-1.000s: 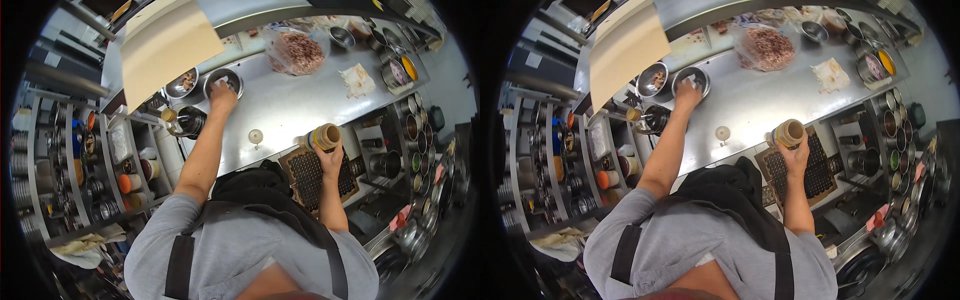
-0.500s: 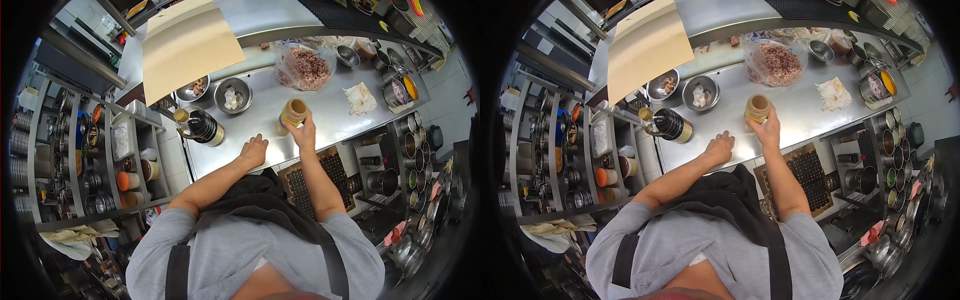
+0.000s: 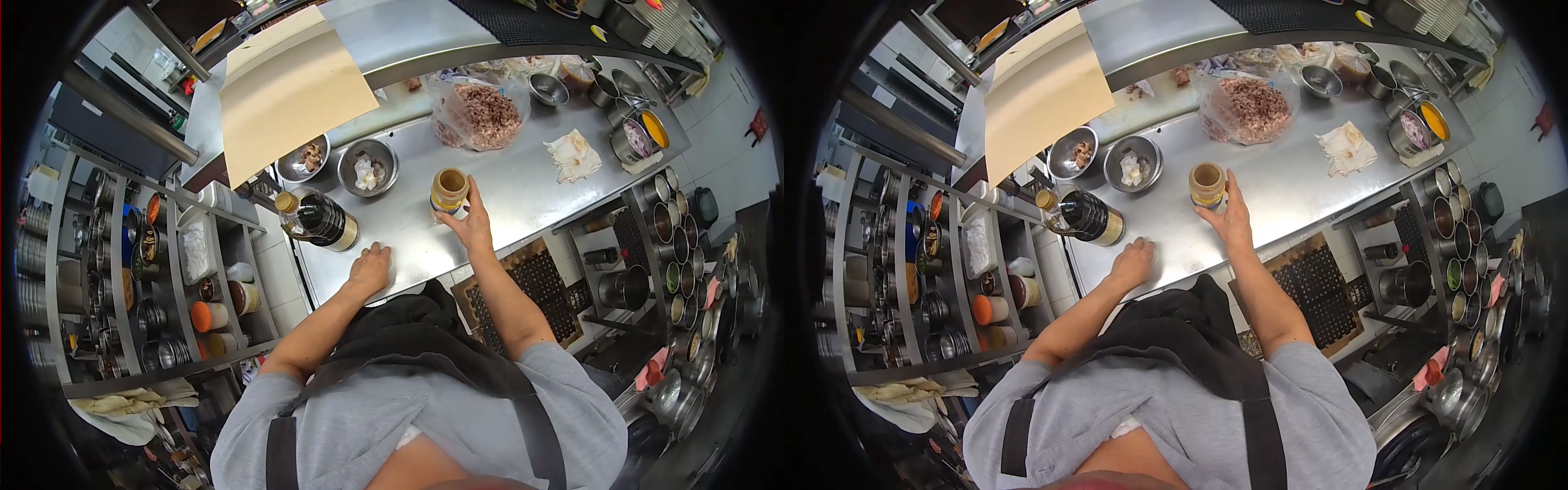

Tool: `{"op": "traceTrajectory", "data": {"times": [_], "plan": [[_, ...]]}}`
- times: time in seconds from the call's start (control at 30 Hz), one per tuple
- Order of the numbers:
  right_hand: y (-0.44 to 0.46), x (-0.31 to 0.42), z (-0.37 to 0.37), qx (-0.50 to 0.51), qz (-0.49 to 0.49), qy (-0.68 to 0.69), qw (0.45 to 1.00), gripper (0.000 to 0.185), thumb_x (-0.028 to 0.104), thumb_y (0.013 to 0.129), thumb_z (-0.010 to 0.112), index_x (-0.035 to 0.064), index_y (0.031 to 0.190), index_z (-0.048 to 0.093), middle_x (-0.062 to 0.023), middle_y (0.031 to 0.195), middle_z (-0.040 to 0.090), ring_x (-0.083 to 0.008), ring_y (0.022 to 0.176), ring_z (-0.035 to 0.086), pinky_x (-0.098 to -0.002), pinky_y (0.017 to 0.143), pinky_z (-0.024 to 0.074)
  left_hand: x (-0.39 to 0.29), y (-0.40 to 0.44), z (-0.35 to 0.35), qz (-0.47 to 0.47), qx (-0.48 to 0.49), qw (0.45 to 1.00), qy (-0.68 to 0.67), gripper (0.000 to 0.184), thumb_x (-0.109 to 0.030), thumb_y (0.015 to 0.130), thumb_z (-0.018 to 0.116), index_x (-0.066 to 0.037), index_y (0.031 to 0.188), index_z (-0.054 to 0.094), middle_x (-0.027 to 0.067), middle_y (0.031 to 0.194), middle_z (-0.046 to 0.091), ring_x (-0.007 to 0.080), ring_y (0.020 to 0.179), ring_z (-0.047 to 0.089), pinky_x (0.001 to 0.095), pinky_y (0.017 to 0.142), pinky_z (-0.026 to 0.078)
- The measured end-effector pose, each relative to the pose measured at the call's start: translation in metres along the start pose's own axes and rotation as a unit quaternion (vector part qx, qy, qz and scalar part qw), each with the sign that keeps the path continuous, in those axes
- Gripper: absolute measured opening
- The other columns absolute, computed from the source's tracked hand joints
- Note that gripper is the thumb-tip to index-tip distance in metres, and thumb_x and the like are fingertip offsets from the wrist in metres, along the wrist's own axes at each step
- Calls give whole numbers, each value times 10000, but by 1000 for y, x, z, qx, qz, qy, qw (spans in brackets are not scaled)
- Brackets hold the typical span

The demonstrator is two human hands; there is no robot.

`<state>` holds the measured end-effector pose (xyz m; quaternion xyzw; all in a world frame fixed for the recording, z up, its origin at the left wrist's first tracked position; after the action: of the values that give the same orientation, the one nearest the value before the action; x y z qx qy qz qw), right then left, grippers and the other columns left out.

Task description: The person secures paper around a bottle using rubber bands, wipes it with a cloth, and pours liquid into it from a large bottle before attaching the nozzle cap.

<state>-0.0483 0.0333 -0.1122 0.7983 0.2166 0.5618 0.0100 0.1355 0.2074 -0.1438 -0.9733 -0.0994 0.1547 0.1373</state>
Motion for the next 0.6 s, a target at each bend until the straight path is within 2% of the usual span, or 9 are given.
{"op": "traceTrajectory", "data": {"times": [0.1, 0.2, 0.27, 0.3, 0.37, 0.4, 0.47, 0.53, 0.6], "plan": [[-16, -4, -7, 14, 72, -4, 997, 995, 260, 702, 857, 68, 1494, 287, -223, 1340, 532, -339, 1226, 542, -422, 974, 484, 19, -15, -2, -3, -17, 999, 29, 394, -30, 780, 562, -13, 1174, 548, 202, 1229, 527, 392, 1103, 558, 488, 890, 501], [-38, -17, -11, -7, 94, -20, 995, 860, 240, 763, 813, 60, 1467, 352, -215, 1333, 542, -307, 1221, 549, -423, 934, 501, 33, -23, -1, -18, -14, 999, 40, 427, -25, 771, 573, -30, 1198, 550, 188, 1226, 529, 372, 1105, 560, 494, 874, 501], [-56, -24, -9, -51, 105, 7, 993, 536, 197, 823, 754, 20, 1294, 570, -192, 1198, 638, -289, 1122, 612, -377, 874, 514, 45, -31, 2, -11, -32, 998, 46, 368, -25, 794, 557, -22, 1162, 566, 190, 1162, 539, 357, 1069, 568, 496, 836, 501], [-66, -20, -4, -37, 105, 11, 994, 536, 197, 823, 754, 20, 1294, 570, -192, 1198, 638, -289, 1122, 612, -377, 874, 514, 47, -36, -1, -7, -31, 999, 39, 337, -31, 811, 534, -20, 1145, 574, 191, 1158, 540, 356, 1065, 569, 496, 836, 494], [-82, -2, 4, 24, 143, -13, 989, 255, 159, 862, 703, -25, 1038, 700, -156, 998, 706, -260, 955, 671, -325, 815, 514, 56, -44, -3, -10, -37, 999, 31, 358, -42, 820, 529, -22, 1173, 579, 194, 1167, 540, 355, 1063, 567, 491, 851, 484], [-83, 13, 10, 29, 143, -14, 989, 255, 159, 862, 703, -25, 1038, 700, -156, 998, 706, -260, 955, 671, -325, 815, 514, 61, -47, -3, -8, -39, 999, 28, 374, -46, 819, 532, -25, 1190, 580, 195, 1167, 540, 354, 1062, 566, 489, 858, 482], [-85, 51, 27, 47, 104, 51, 992, 192, 142, 866, 695, -37, 931, 719, -140, 875, 714, -241, 829, 686, -304, 778, 514, 66, -52, -10, -12, -26, 999, 25, 404, -25, 806, 531, -28, 1208, 567, 204, 1230, 522, 367, 1092, 561, 490, 875, 485], [-78, 82, 42, 61, 65, 42, 995, 188, 128, 873, 685, -30, 971, 711, -139, 900, 710, -221, 802, 684, -300, 745, 521, 74, -57, -8, -10, -11, 1000, 25, 436, -3, 792, 530, -31, 1227, 555, 214, 1292, 505, 380, 1122, 557, 492, 892, 487], [-71, 122, 61, 114, 3, 72, 991, 182, 120, 876, 679, -24, 984, 705, -138, 915, 708, -226, 789, 689, -299, 714, 533, 86, -60, -3, 23, -82, 995, 42, 480, -53, 789, 587, -24, 1266, 541, 229, 1324, 502, 396, 1160, 539, 478, 927, 480]]}}
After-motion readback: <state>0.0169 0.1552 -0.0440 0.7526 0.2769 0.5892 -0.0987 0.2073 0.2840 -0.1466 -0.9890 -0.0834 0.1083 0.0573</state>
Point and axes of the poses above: each hand's wrist, its own y-axis towards the middle knuckle, its own z-axis out of the palm, x = y × z, the point moved 4 cm from there along y, towards the middle knuckle
